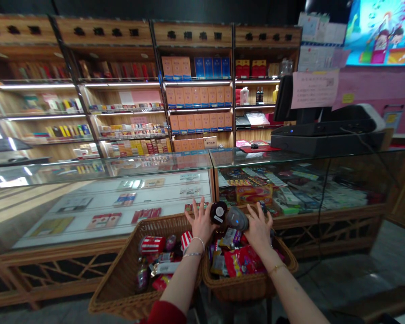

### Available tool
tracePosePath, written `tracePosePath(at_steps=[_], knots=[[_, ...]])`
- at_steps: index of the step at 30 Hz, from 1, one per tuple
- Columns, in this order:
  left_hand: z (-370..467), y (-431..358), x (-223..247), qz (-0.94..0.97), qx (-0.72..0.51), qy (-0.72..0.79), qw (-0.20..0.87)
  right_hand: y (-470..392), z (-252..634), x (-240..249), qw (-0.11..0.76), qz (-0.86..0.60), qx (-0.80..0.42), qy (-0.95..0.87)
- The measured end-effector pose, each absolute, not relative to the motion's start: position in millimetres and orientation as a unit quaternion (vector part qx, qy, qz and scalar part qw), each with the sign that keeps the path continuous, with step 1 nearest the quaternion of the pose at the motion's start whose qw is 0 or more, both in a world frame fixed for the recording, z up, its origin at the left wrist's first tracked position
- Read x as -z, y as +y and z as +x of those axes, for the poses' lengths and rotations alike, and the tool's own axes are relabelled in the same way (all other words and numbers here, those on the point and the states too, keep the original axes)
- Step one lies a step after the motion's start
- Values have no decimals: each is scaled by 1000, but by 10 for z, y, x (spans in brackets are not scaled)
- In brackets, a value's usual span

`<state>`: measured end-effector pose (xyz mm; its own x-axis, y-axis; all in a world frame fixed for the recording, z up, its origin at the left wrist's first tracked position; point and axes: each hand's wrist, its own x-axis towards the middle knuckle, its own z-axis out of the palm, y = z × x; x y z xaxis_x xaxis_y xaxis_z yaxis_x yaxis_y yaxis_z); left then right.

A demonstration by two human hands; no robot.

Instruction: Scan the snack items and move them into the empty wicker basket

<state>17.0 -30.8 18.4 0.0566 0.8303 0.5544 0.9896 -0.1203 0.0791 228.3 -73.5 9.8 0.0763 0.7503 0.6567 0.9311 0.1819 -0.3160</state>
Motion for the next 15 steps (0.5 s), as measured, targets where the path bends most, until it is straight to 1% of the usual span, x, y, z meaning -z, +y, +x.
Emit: tracePosePath(at_steps=[7, 15], knots=[[179, -329, -223, -704, 259, -640, 167, -734, 2296, -147, 384, -624, 101, -673], [152, -324, -246, -698, 271, -640, 173, -727, 2261, -160, 372, -627, 125, -673]])
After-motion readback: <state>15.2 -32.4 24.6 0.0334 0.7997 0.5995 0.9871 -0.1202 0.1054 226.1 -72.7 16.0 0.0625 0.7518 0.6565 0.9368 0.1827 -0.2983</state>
